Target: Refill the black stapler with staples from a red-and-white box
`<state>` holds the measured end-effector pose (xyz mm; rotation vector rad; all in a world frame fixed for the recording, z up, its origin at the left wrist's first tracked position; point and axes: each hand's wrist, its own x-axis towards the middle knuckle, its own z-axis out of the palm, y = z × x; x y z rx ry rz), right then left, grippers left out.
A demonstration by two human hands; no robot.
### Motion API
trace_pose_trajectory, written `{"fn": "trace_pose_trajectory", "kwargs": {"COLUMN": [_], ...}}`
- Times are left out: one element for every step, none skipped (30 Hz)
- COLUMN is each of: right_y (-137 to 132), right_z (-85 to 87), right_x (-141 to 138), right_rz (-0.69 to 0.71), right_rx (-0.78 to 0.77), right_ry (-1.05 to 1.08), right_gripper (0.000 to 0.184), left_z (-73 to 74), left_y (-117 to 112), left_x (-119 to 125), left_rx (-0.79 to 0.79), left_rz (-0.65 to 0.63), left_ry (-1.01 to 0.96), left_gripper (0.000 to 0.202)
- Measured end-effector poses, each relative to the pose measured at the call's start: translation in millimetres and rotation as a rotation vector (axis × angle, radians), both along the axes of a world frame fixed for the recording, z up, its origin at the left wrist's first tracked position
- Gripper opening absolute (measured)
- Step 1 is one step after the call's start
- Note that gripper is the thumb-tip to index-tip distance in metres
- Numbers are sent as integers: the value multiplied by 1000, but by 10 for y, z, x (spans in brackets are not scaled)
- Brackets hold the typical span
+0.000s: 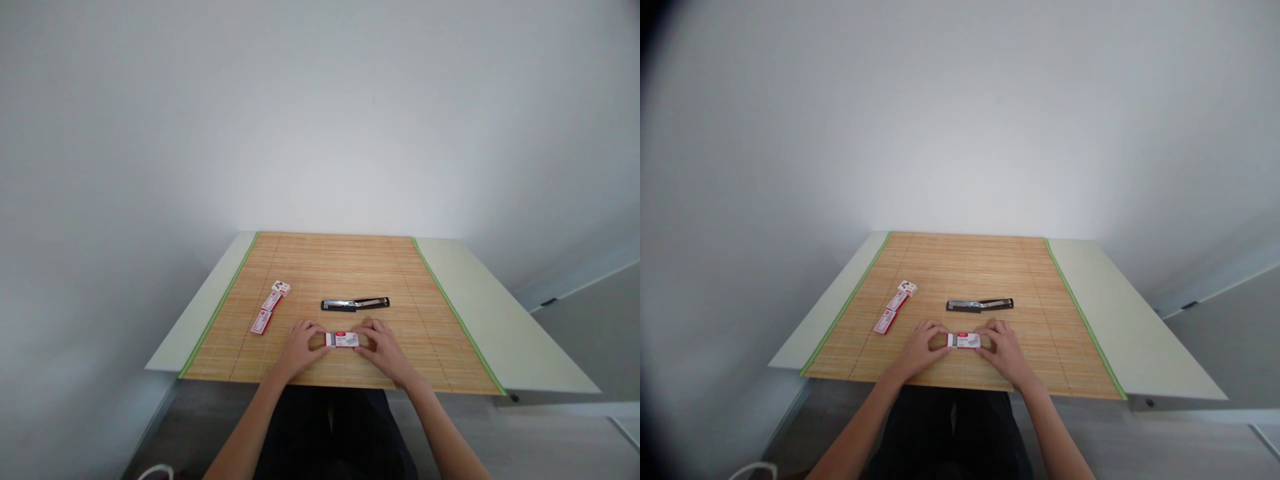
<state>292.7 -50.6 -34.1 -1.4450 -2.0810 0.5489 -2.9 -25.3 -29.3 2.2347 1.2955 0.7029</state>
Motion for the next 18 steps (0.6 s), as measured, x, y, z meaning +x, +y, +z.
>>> {"fn": "trace_pose_trajectory", "kwargs": {"right_y": [-6,-14,-22,-30,-39,-46,-53,-56,-54,-46,-29,-4,31,73,119,166,210,249], "right_z": [3,7,14,24,39,58,83,114,149,188,229,269,306,339,366,386,400,410], "right_x": [36,71,102,127,143,148,139,115,75,21,-47,-125,-209,-296,-382,-461,-531,-589], "right_rz": [-3,-3,-3,0,3,5,4,3,-2,-6,-4,8,27,50,74,93,107,116], "right_rx": [0,1,3,5,7,9,14,19,26,30,28,21,10,-2,-10,-16,-17,-18], "right_ry": [1,3,6,9,13,17,23,29,33,29,4,-37,-87,-140,-184,-217,-238,-253], "right_gripper": [37,36,35,34,33,34,35,37,36,34,30,25,21,19,17,15,13,11], "left_z": [1,0,-3,-8,-15,-22,-28,-33,-36,-38,-37,-35,-32,-28,-25,-23,-21,-21], "left_y": [1,2,3,4,6,8,10,11,11,9,7,5,2,-1,-4,-7,-9,-12], "left_x": [-22,-40,-53,-61,-64,-64,-61,-56,-50,-45,-40,-36,-33,-31,-29,-28,-28,-27], "left_rx": [2,4,5,7,8,9,10,12,13,16,18,21,24,26,28,31,32,34], "left_rz": [1,1,2,3,5,6,7,8,9,9,9,9,9,9,11,13,15,17], "left_ry": [-1,-2,-3,-3,-4,-5,-6,-7,-8,-9,-10,-11,-12,-12,-13,-13,-13,-13], "left_gripper": [31,31,31,31,31,32,32,32,32,32,32,32,32,32,32,32,32,32]}}
